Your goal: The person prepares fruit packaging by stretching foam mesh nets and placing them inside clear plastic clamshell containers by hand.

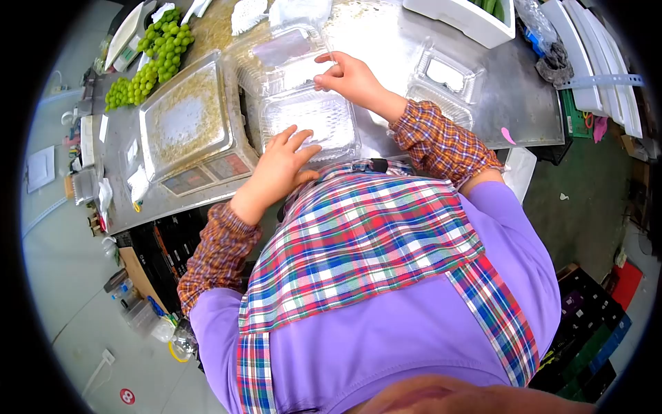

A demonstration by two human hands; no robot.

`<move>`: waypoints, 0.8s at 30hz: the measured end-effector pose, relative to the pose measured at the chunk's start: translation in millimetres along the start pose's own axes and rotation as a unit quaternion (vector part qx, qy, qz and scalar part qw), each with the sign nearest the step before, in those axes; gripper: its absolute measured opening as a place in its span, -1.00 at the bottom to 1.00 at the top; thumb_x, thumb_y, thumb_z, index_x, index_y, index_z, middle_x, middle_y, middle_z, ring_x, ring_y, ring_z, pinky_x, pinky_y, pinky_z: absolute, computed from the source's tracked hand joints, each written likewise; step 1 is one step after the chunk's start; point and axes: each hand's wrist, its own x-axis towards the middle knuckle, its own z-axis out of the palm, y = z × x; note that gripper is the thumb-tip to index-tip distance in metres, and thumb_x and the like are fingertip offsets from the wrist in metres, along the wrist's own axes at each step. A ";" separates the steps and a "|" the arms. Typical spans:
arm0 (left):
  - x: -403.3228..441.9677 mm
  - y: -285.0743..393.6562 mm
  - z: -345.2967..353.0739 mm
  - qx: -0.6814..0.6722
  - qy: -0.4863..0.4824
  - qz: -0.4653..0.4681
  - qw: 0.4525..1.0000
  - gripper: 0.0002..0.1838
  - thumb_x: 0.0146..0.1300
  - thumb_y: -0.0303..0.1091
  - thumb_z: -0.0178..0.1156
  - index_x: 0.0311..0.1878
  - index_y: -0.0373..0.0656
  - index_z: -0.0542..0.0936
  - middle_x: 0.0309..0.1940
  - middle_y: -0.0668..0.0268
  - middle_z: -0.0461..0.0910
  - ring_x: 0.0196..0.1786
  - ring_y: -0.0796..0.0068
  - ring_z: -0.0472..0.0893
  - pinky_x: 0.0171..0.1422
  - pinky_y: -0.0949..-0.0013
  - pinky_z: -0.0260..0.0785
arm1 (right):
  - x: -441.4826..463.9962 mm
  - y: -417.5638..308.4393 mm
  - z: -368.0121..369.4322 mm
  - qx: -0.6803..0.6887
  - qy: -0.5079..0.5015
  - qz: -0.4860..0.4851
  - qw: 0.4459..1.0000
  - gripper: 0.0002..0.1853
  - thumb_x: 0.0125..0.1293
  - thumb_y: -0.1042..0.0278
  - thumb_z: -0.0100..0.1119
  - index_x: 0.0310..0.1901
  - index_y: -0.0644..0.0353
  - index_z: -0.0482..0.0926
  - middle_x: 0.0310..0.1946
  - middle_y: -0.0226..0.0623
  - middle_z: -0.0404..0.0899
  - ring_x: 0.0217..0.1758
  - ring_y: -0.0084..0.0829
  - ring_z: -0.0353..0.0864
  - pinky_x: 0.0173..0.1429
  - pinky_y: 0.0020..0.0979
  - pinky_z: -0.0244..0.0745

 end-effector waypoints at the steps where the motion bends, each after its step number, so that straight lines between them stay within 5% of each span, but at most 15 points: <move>1: -3.6 -9.1 17.6 -0.002 0.001 -0.005 1.000 -0.58 0.03 -0.29 0.38 0.01 -0.10 0.59 0.20 0.12 0.46 0.29 -0.11 0.37 0.32 0.06 0.28 | 3.1 9.3 4.4 0.028 0.014 -0.001 0.999 -0.50 0.24 0.27 0.30 0.17 0.26 0.42 -0.48 -0.42 0.62 -0.36 -0.61 0.58 -0.27 -0.49 0.46; 4: -0.2 -17.4 38.3 -0.008 0.010 -0.018 1.000 -0.72 0.13 -0.38 0.27 -0.05 -0.11 0.59 0.24 0.11 0.43 0.30 -0.12 0.36 0.33 0.06 0.27 | 2.9 8.7 1.8 -0.154 0.106 -0.021 0.982 -0.49 0.25 0.27 0.31 0.17 0.28 0.41 -0.49 -0.43 0.58 -0.39 -0.63 0.54 -0.27 -0.52 0.45; 10: 9.0 -0.2 8.2 0.026 0.012 -0.037 0.999 -0.80 0.17 -0.45 0.18 -0.12 -0.19 0.58 0.13 0.09 0.54 0.23 -0.06 0.46 0.29 0.10 0.32 | 11.3 6.0 -3.5 -0.036 0.131 -0.024 0.990 -0.45 0.25 0.24 0.31 0.21 0.30 0.38 -0.43 -0.40 0.60 -0.40 -0.62 0.52 -0.28 -0.55 0.45; 19: 4.5 -8.8 21.1 0.012 0.002 -0.035 0.999 -0.85 0.17 -0.50 0.09 -0.18 -0.25 0.52 0.11 0.05 0.55 0.18 -0.09 0.49 0.23 0.09 0.37 | 10.4 18.2 1.2 -0.134 0.122 0.023 0.983 -0.43 0.21 0.20 0.31 0.19 0.27 0.39 -0.45 -0.32 0.60 -0.41 -0.40 0.60 -0.29 -0.40 0.48; 24: 3.6 -6.6 12.7 0.005 -0.021 -0.039 0.999 -0.67 0.13 -0.56 0.04 0.00 -0.21 0.53 0.13 0.05 0.54 0.19 -0.06 0.50 0.22 0.11 0.40 | 12.0 1.8 -0.6 -0.149 0.109 -0.011 0.983 -0.42 0.22 0.18 0.27 0.22 0.27 0.37 -0.41 -0.31 0.62 -0.36 -0.29 0.62 -0.25 -0.32 0.50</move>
